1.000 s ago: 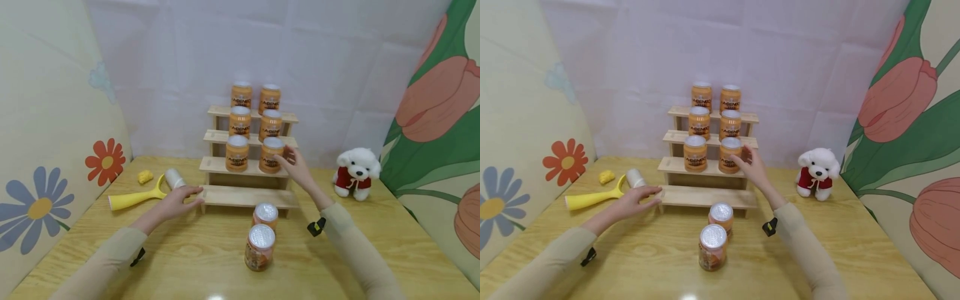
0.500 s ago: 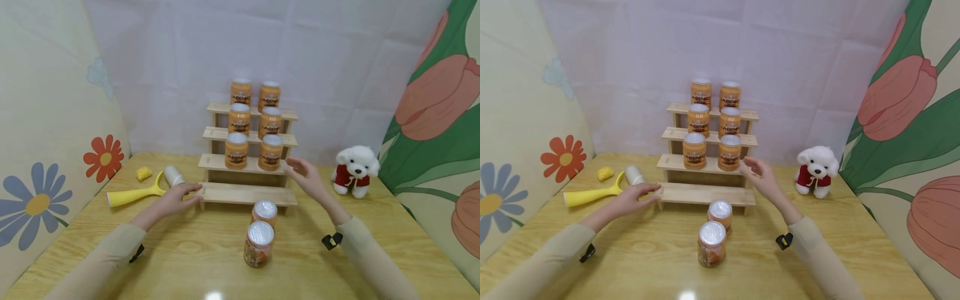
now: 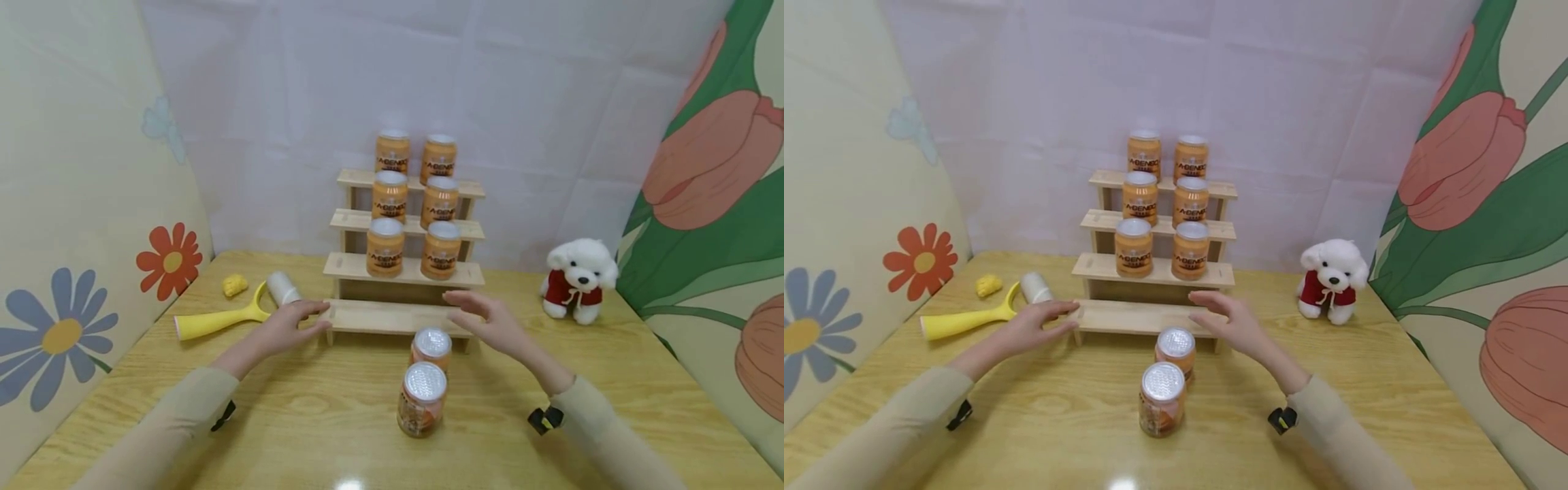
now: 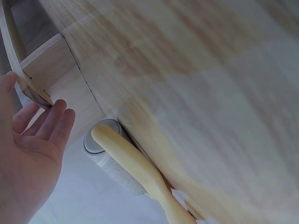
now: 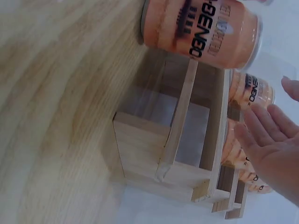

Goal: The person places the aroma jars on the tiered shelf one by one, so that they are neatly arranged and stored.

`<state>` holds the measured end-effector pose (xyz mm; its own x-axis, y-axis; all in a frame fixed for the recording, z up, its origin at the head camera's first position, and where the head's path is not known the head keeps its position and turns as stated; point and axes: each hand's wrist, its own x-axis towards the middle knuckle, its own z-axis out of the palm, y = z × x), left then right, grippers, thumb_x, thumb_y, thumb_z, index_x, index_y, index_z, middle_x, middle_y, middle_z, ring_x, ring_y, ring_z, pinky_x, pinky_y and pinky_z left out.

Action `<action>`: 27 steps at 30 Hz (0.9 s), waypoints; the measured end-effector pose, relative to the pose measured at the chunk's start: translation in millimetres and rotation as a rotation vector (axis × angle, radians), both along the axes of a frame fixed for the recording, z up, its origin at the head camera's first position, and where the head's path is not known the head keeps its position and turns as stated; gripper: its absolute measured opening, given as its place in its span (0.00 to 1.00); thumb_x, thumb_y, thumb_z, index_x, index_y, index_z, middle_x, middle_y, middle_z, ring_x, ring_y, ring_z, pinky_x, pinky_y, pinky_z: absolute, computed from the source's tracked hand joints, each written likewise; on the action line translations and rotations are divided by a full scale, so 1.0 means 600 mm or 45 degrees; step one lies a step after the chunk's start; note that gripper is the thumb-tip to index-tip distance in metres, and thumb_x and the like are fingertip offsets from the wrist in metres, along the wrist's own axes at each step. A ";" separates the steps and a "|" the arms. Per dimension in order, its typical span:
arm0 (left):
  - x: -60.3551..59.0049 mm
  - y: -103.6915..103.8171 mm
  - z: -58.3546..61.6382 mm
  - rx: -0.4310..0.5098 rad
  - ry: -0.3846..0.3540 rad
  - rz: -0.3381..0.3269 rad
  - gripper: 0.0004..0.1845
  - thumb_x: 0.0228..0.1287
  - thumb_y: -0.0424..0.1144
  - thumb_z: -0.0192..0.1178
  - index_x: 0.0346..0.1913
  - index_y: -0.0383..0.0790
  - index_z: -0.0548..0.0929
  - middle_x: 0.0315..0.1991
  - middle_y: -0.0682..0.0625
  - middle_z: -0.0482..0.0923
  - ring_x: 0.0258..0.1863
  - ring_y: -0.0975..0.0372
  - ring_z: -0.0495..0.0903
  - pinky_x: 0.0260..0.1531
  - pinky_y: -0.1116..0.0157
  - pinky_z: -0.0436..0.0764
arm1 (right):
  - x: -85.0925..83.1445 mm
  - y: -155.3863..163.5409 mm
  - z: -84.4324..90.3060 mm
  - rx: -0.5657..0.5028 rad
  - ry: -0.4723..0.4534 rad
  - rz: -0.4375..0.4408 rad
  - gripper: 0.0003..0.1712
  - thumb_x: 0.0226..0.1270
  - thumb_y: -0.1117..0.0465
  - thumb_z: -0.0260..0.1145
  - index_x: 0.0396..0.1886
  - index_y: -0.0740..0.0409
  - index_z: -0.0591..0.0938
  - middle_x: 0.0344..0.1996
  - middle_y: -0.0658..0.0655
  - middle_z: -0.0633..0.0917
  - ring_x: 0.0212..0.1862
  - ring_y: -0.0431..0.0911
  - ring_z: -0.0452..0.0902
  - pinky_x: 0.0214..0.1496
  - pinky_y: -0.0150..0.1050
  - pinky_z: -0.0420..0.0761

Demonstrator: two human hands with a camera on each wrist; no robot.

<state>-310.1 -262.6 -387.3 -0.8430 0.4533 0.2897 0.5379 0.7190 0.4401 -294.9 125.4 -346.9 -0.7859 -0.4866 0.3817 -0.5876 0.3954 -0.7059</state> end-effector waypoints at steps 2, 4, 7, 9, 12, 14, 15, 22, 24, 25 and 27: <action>0.001 0.001 0.000 0.002 0.003 -0.002 0.27 0.66 0.47 0.57 0.61 0.30 0.73 0.59 0.35 0.74 0.55 0.45 0.75 0.53 0.50 0.79 | 0.005 -0.004 -0.003 0.048 -0.007 0.043 0.22 0.67 0.59 0.62 0.59 0.59 0.76 0.58 0.59 0.78 0.59 0.55 0.74 0.63 0.50 0.75; 0.001 0.002 0.000 0.003 0.007 -0.004 0.27 0.66 0.46 0.57 0.60 0.30 0.73 0.58 0.35 0.74 0.55 0.45 0.76 0.53 0.50 0.79 | 0.008 -0.008 -0.006 0.093 -0.026 0.094 0.22 0.67 0.59 0.62 0.60 0.58 0.75 0.59 0.58 0.78 0.60 0.53 0.73 0.64 0.49 0.74; 0.001 0.003 -0.001 0.004 0.010 -0.009 0.27 0.66 0.46 0.57 0.60 0.30 0.73 0.58 0.35 0.74 0.55 0.45 0.76 0.53 0.50 0.79 | 0.016 -0.014 -0.004 0.144 -0.030 0.197 0.23 0.67 0.61 0.62 0.61 0.59 0.75 0.60 0.58 0.77 0.62 0.52 0.71 0.65 0.48 0.73; 0.001 0.003 -0.001 0.007 0.015 -0.014 0.27 0.66 0.46 0.58 0.60 0.30 0.73 0.58 0.35 0.74 0.55 0.45 0.76 0.52 0.50 0.79 | 0.018 -0.017 -0.008 0.161 -0.019 0.263 0.22 0.66 0.61 0.62 0.60 0.60 0.76 0.60 0.57 0.77 0.62 0.51 0.72 0.64 0.46 0.74; 0.000 0.003 -0.003 0.007 0.022 -0.021 0.26 0.66 0.46 0.58 0.60 0.30 0.73 0.58 0.35 0.74 0.55 0.45 0.76 0.52 0.50 0.80 | 0.019 -0.020 -0.014 0.201 0.027 0.321 0.21 0.65 0.61 0.63 0.58 0.59 0.78 0.60 0.57 0.77 0.62 0.50 0.72 0.63 0.42 0.75; -0.001 0.003 -0.004 0.004 0.026 -0.025 0.26 0.66 0.46 0.58 0.60 0.30 0.73 0.58 0.35 0.74 0.55 0.45 0.76 0.52 0.51 0.80 | 0.015 -0.018 -0.024 0.214 0.038 0.334 0.21 0.65 0.60 0.64 0.57 0.58 0.79 0.60 0.56 0.77 0.61 0.50 0.72 0.60 0.39 0.77; -0.001 0.003 -0.004 0.003 0.027 -0.026 0.26 0.66 0.46 0.58 0.60 0.30 0.73 0.58 0.35 0.74 0.55 0.45 0.76 0.52 0.51 0.80 | 0.015 -0.018 -0.024 0.225 0.037 0.327 0.21 0.64 0.59 0.64 0.57 0.58 0.79 0.60 0.57 0.77 0.61 0.50 0.72 0.60 0.38 0.78; 0.001 0.002 -0.001 0.000 0.023 -0.015 0.26 0.66 0.45 0.58 0.60 0.30 0.74 0.58 0.35 0.74 0.55 0.45 0.76 0.52 0.50 0.80 | 0.022 -0.014 -0.020 0.241 0.096 0.240 0.21 0.60 0.58 0.68 0.54 0.58 0.80 0.55 0.58 0.79 0.55 0.51 0.75 0.52 0.38 0.81; 0.001 0.002 0.000 0.000 0.020 -0.012 0.26 0.66 0.46 0.57 0.60 0.30 0.73 0.58 0.35 0.74 0.55 0.45 0.76 0.52 0.50 0.79 | 0.025 -0.010 -0.018 0.270 0.131 0.203 0.22 0.59 0.57 0.69 0.53 0.57 0.80 0.53 0.57 0.79 0.53 0.50 0.75 0.50 0.38 0.80; 0.001 0.002 0.000 0.000 0.019 -0.012 0.26 0.66 0.46 0.57 0.60 0.30 0.73 0.58 0.35 0.74 0.55 0.45 0.76 0.52 0.50 0.79 | 0.026 -0.008 -0.018 0.282 0.137 0.186 0.22 0.59 0.56 0.70 0.53 0.56 0.81 0.51 0.56 0.79 0.51 0.49 0.74 0.49 0.38 0.80; 0.001 0.001 0.000 -0.002 0.019 -0.012 0.26 0.67 0.46 0.57 0.60 0.30 0.73 0.58 0.35 0.74 0.55 0.45 0.76 0.52 0.50 0.79 | 0.028 -0.004 -0.017 0.305 0.119 0.158 0.23 0.58 0.55 0.70 0.53 0.55 0.80 0.49 0.55 0.79 0.48 0.46 0.74 0.47 0.36 0.79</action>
